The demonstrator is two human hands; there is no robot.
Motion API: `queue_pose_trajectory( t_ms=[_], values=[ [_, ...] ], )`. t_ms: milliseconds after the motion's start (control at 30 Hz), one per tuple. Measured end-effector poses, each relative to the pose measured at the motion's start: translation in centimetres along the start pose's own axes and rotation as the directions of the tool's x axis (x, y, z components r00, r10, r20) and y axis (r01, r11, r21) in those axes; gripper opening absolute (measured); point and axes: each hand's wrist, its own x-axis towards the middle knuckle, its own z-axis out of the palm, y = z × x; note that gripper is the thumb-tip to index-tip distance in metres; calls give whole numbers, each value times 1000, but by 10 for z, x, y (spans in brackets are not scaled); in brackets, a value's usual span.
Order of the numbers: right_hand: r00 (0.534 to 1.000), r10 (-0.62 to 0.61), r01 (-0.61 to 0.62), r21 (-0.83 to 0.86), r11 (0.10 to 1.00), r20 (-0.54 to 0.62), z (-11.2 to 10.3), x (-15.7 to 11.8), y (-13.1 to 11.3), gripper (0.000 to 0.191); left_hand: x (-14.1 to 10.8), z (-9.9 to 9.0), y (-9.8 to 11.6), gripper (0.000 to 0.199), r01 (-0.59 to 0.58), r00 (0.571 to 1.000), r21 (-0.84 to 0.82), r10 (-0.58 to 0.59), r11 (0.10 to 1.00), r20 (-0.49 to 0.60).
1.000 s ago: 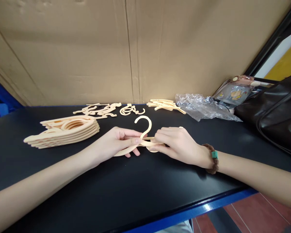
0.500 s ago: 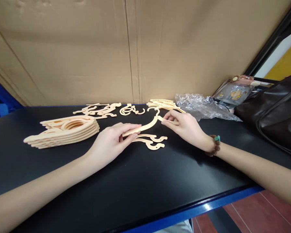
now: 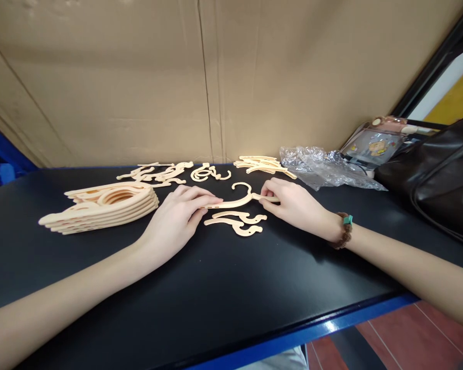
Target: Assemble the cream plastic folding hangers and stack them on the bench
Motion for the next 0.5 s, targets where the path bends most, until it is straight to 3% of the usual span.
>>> queue_pose_trajectory(
  t_ms=[300, 500],
  values=[
    [997, -56, 72, -328, 942, 57, 1, -3, 0, 15, -1, -1, 8, 27, -109, 993, 70, 112, 992, -45],
    [981, -192, 184, -340, 922, 10, 2, -4, -2, 24, -3, -1, 21, 35, -325, 937, 50, 314, 945, 150]
  ],
)
